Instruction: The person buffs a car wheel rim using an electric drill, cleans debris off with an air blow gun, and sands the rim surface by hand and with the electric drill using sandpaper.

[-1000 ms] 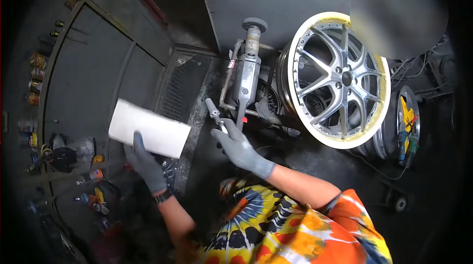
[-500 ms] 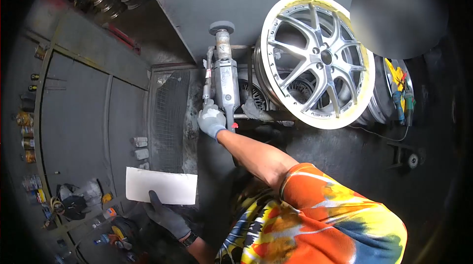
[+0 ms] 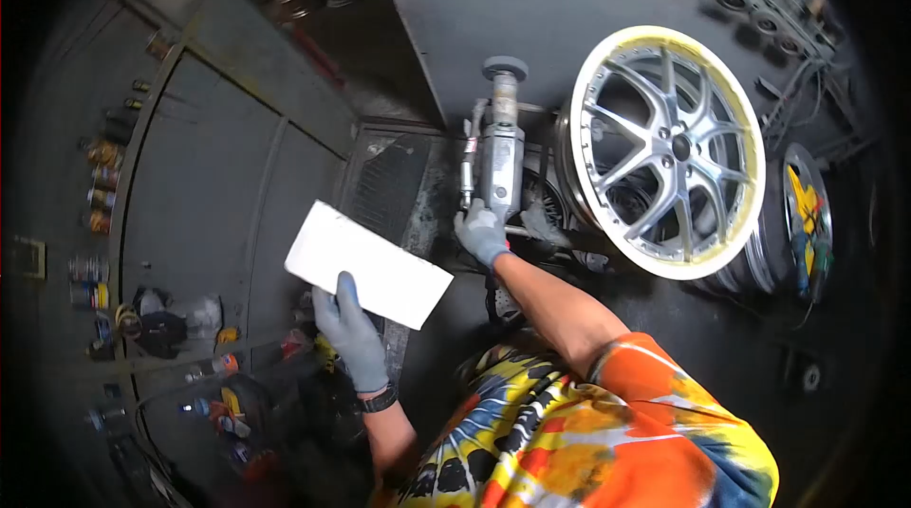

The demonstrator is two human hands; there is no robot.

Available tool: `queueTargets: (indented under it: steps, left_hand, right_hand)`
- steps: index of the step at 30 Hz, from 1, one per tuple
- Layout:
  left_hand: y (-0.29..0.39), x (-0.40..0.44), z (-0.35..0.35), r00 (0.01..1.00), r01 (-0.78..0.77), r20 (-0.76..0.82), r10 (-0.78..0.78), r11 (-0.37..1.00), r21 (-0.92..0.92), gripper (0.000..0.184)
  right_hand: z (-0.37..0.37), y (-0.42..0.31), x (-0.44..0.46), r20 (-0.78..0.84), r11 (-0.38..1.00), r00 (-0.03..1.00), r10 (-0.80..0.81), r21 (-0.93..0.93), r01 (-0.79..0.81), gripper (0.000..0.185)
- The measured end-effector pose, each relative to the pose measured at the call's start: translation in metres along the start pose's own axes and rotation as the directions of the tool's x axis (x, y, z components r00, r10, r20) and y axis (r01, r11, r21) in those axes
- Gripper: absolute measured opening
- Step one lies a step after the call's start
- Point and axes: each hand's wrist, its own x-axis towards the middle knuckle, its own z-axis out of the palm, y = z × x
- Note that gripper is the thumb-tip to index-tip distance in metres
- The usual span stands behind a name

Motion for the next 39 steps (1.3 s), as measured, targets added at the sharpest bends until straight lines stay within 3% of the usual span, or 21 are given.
queueTargets:
  steps: [3, 7, 10, 18, 20, 23, 25, 27, 29, 31, 33, 35, 37, 38, 39]
  left_hand:
    - [-0.01, -0.001, -0.004, 1.0, 0.0, 0.009, 0.001, 0.998, -0.06, 0.029]
    - [-0.018, -0.005, -0.012, 0.999, 0.012, 0.038, -0.012, 1.0, -0.003, 0.034]
    - [-0.022, -0.006, -0.012, 1.0, 0.006, 0.015, -0.006, 1.0, 0.013, 0.034]
    - [-0.025, -0.004, -0.01, 0.997, 0.068, 0.032, -0.069, 0.997, 0.025, 0.034]
    - [-0.026, -0.005, -0.005, 0.995, 0.077, 0.059, -0.077, 0.997, 0.008, 0.034]
    - [-0.029, 0.001, 0.002, 0.996, 0.044, 0.075, -0.043, 0.999, -0.018, 0.033]
    - [-0.035, 0.005, 0.007, 0.999, -0.009, 0.047, 0.004, 0.995, 0.104, 0.032]
    - [-0.039, 0.011, 0.018, 0.995, -0.068, 0.08, 0.055, 0.984, 0.163, 0.028]
    - [-0.026, 0.01, 0.042, 0.967, -0.025, 0.253, -0.03, 0.977, 0.211, 0.027]
    - [-0.005, 0.0, 0.086, 0.906, -0.1, 0.419, 0.067, 0.993, 0.057, 0.023]
    - [0.031, -0.017, 0.122, 0.795, 0.042, 0.603, -0.069, 0.997, 0.059, 0.028]
    - [0.04, -0.018, 0.146, 0.657, -0.109, 0.751, 0.059, 0.994, 0.017, 0.033]
    - [0.06, -0.019, 0.167, 0.556, 0.195, 0.831, 0.009, 0.971, -0.141, 0.037]
    - [0.061, -0.019, 0.175, 0.566, 0.205, 0.824, 0.018, 0.965, -0.162, 0.035]
    - [0.061, -0.016, 0.182, 0.577, 0.214, 0.817, 0.028, 0.959, -0.184, 0.034]
  right_hand:
    - [0.007, 0.007, -0.015, -0.05, 0.992, 0.994, -0.101, -0.083, 0.097, 0.039]
    - [0.009, 0.014, -0.017, -0.03, 0.986, 0.988, -0.153, -0.065, 0.151, 0.039]
    - [0.011, 0.019, -0.019, -0.048, 0.996, 0.998, -0.031, -0.082, 0.027, 0.043]
    - [0.017, 0.03, -0.021, -0.048, 0.998, 0.999, -0.021, -0.066, 0.018, 0.038]
    - [0.018, 0.031, -0.024, -0.025, 0.998, 1.0, -0.014, -0.067, 0.012, 0.035]
    - [-0.013, 0.009, -0.035, 0.13, 0.998, 0.991, 0.029, -0.062, -0.021, 0.049]
    - [-0.072, -0.021, -0.065, 0.093, 0.994, 0.989, -0.112, 0.024, 0.11, 0.065]
    - [-0.124, -0.032, -0.098, -0.041, 0.873, 0.91, -0.413, 0.268, 0.408, 0.075]
    - [-0.182, -0.051, -0.125, -0.009, 0.756, 0.772, -0.635, 0.195, 0.625, 0.09]
    - [-0.209, -0.058, -0.145, 0.003, 0.753, 0.763, -0.647, 0.166, 0.637, 0.086]
    - [-0.214, -0.045, -0.148, -0.007, 0.804, 0.808, -0.589, 0.1, 0.586, 0.079]
    - [-0.222, -0.014, -0.143, -0.226, 0.85, 0.868, -0.443, 0.203, 0.486, 0.067]
    - [-0.269, 0.004, -0.145, -0.237, 0.847, 0.911, -0.336, 0.347, 0.403, 0.052]
    - [-0.291, 0.014, -0.149, -0.288, 0.901, 0.927, -0.242, 0.289, 0.325, 0.044]
    - [-0.303, 0.031, -0.157, -0.364, 0.908, 0.926, -0.105, 0.344, 0.239, 0.039]
